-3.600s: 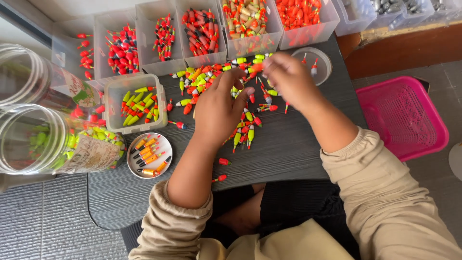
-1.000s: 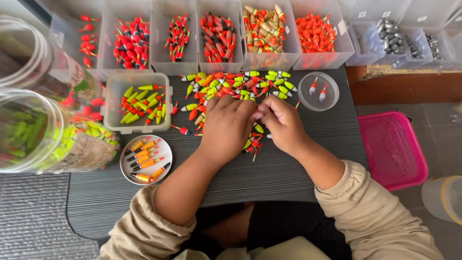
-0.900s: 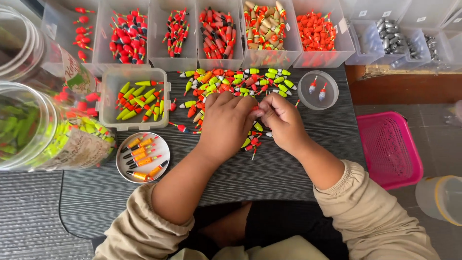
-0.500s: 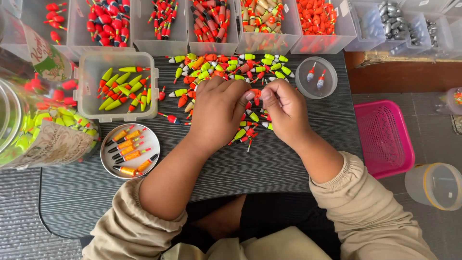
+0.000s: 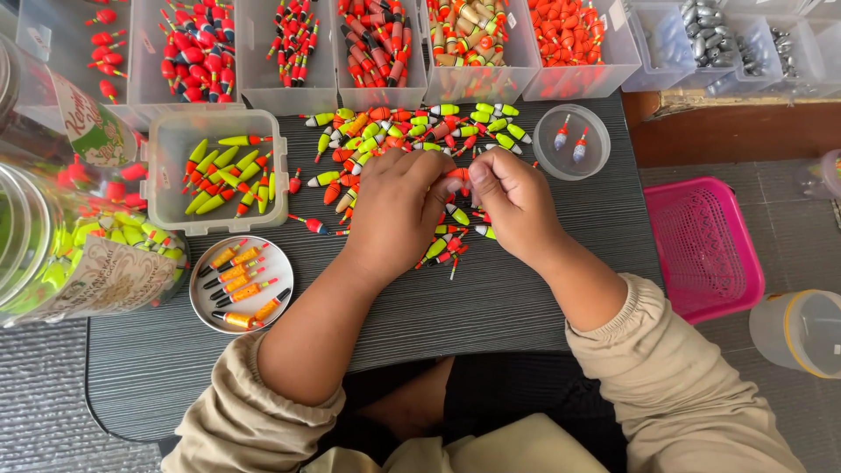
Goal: Assembling small fishing floats by attaching caps to the bodies and sorting them into organized bins.
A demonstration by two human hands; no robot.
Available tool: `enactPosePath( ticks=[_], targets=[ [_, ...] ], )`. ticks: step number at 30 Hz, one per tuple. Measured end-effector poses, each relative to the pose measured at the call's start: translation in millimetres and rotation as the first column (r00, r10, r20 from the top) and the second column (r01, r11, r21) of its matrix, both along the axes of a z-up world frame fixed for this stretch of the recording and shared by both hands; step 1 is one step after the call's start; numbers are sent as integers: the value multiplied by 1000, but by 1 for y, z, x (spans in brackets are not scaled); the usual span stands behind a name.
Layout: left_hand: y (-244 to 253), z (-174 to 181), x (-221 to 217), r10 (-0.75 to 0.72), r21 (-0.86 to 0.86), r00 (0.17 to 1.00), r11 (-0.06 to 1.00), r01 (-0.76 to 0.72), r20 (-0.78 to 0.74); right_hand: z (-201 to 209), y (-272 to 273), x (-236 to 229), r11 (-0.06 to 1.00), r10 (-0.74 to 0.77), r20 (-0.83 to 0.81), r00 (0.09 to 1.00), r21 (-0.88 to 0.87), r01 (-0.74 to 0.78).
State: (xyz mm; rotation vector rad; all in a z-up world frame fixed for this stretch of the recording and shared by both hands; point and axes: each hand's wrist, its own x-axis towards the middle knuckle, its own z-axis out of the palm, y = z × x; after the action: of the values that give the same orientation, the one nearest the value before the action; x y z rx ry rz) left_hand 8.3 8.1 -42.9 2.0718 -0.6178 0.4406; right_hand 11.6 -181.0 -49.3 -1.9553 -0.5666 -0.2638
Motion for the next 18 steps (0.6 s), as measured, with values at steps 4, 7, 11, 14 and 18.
enactPosePath(
  ticks=[4,7,11,14,18],
  targets=[
    [-2,-1,-2,46,58,997,997,-49,60,2,-1,1,994,-108,-87,990,-28,106],
    [0,5,-2,139,16,986,990,-140,89,8,-20,16,968,-250,-127,960,-9,251],
    [15,19,-1,310,-191,943,925,-329,-123,26,-60,66,815,-526,172,833,-176,552],
    [19,29,0,333,-558,935,756,-342,-122,45,-56,79,672,-464,498,733,-342,657],
    [25,33,5,352,-721,935,635,-279,-52,46,7,68,839,-146,346,927,-453,301]
  ],
)
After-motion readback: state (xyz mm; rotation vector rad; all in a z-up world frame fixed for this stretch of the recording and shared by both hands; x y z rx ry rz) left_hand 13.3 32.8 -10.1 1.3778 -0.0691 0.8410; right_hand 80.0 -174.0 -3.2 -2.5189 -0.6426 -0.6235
